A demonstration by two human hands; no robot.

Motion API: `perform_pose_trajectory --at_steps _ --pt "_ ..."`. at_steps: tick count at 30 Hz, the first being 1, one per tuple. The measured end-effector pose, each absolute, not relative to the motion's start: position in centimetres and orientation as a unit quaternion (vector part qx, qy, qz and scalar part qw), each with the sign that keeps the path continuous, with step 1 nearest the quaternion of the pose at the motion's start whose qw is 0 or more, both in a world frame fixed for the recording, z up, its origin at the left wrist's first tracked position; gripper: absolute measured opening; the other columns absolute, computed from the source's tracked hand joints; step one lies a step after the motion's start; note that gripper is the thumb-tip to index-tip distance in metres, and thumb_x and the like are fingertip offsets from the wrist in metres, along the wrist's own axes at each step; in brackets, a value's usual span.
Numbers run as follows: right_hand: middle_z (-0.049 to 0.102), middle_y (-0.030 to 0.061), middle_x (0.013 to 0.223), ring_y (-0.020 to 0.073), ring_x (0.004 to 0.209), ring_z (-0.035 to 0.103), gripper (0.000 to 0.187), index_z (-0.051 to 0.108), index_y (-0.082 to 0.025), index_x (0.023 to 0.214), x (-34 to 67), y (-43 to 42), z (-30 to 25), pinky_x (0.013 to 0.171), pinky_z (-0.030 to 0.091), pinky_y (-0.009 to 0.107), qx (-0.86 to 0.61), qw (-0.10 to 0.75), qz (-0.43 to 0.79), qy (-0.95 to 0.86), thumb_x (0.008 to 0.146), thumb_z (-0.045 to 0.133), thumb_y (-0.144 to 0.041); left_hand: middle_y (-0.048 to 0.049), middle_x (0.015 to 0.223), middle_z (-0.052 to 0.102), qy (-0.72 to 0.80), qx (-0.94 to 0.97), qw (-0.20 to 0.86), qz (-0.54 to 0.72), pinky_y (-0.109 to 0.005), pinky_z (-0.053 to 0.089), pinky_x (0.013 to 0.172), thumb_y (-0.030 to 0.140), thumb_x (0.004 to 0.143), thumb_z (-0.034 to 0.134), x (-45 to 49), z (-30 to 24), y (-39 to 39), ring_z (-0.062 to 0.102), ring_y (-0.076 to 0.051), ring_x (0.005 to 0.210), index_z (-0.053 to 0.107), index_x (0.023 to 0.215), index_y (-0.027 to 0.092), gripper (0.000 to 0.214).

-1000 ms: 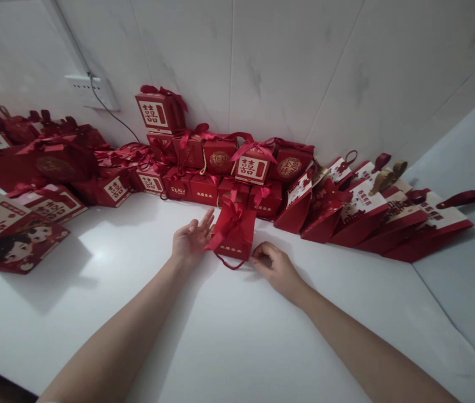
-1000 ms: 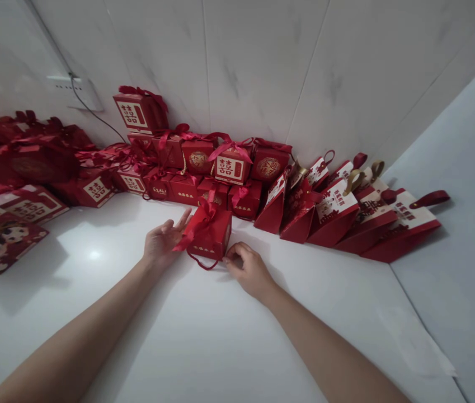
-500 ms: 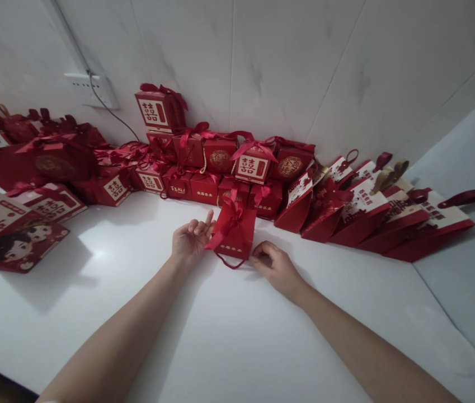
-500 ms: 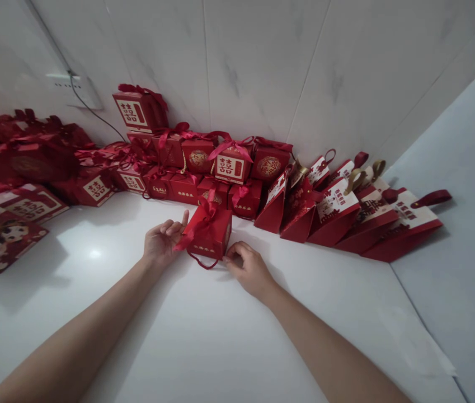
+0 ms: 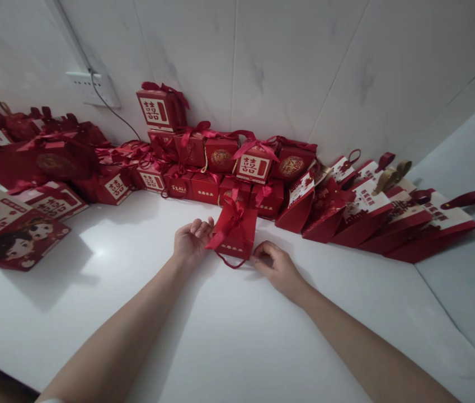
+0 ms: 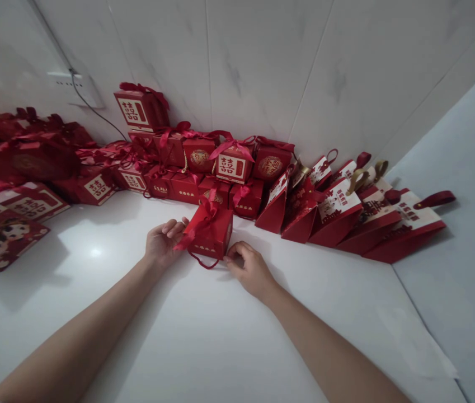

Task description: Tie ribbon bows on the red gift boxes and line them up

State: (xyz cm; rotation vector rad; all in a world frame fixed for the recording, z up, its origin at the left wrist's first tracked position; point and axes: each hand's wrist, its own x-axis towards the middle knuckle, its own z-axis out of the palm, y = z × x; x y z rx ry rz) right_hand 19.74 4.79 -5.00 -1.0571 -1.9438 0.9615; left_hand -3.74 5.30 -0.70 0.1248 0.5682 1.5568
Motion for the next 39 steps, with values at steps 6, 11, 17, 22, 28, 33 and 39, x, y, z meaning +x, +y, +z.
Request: perform_pose_trajectory --at_steps 6,11,17,22,28,33,39 --pt "0.062 0.0028 0.087 0.0195 0.083 0.059 0.006 0.058 -0.021 0.084 19.7 4.7 -4.9 0.078 0.046 0.032 -0.404 0.361 0.389 -0.745 0.087 0.059 -0.025 0.0014 0.043 0.029 0.267 0.073 0.656 0.702 -0.023 0.053 0.073 0.005 0.059 0.052 -3.9 -0.9 5.4 0.067 -0.018 0.080 0.033 0.049 0.021 0.026" --pt "0.063 0.0032 0.097 0.0188 0.091 0.060 0.035 0.058 -0.023 0.124 19.7 4.4 -4.8 0.088 0.047 0.034 -0.379 0.378 0.431 -0.727 0.089 0.058 -0.026 -0.0059 0.079 0.070 0.337 0.229 0.632 0.659 -0.032 0.052 0.084 0.017 0.067 0.059 -3.5 -2.0 5.8 0.068 -0.025 0.097 0.070 0.084 0.016 0.020" --pt "0.064 0.0028 0.095 0.0181 0.089 0.061 0.057 0.043 -0.026 0.146 19.8 4.7 -5.1 0.090 0.049 0.036 -0.381 0.385 0.448 -0.711 0.090 0.056 -0.027 -0.0063 0.115 0.072 0.336 0.340 0.635 0.607 -0.040 0.039 0.111 0.049 0.082 0.068 -2.5 -2.7 5.6 0.053 -0.030 0.129 0.071 0.112 0.019 0.043" --pt "0.065 0.0031 0.095 0.0189 0.086 0.062 0.076 0.026 -0.025 0.154 19.8 5.0 -5.7 0.087 0.052 0.037 -0.390 0.416 0.455 -0.684 0.088 0.062 -0.032 -0.0029 0.155 0.041 0.336 0.460 0.571 0.590 -0.036 0.021 0.123 0.063 0.079 0.066 -2.2 -1.8 4.4 0.018 -0.026 0.151 0.064 0.129 0.028 0.061" --pt "0.065 0.0065 0.107 0.0217 0.090 0.064 0.083 0.017 -0.027 0.156 19.9 4.9 -5.9 0.086 0.054 0.038 -0.370 0.457 0.460 -0.665 0.088 0.063 -0.037 -0.0034 0.163 0.021 0.338 0.662 0.416 0.524 -0.047 0.005 0.125 0.033 0.070 0.084 -2.6 -1.3 3.7 0.007 -0.032 0.153 0.054 0.139 0.032 0.075" --pt "0.062 0.0087 0.115 0.0204 0.086 0.063 0.082 0.019 -0.027 0.156 20.0 4.8 -5.7 0.080 0.055 0.036 -0.374 0.468 0.436 -0.671 0.088 0.064 -0.040 -0.0068 0.161 0.024 0.333 0.737 0.319 0.495 -0.051 0.016 0.124 0.020 0.063 0.086 -3.3 -2.0 4.2 0.016 -0.038 0.150 0.049 0.143 0.035 0.089" --pt "0.048 0.0121 0.144 0.0273 0.119 0.057 0.074 0.024 -0.028 0.153 20.1 4.3 -4.9 0.097 0.052 0.042 -0.350 0.496 0.415 -0.678 0.091 0.061 -0.040 -0.0085 0.158 0.030 0.354 0.716 0.312 0.515 -0.056 0.022 0.121 0.016 0.059 0.086 -3.0 -1.6 3.9 0.022 -0.040 0.148 0.067 0.124 0.032 0.070"
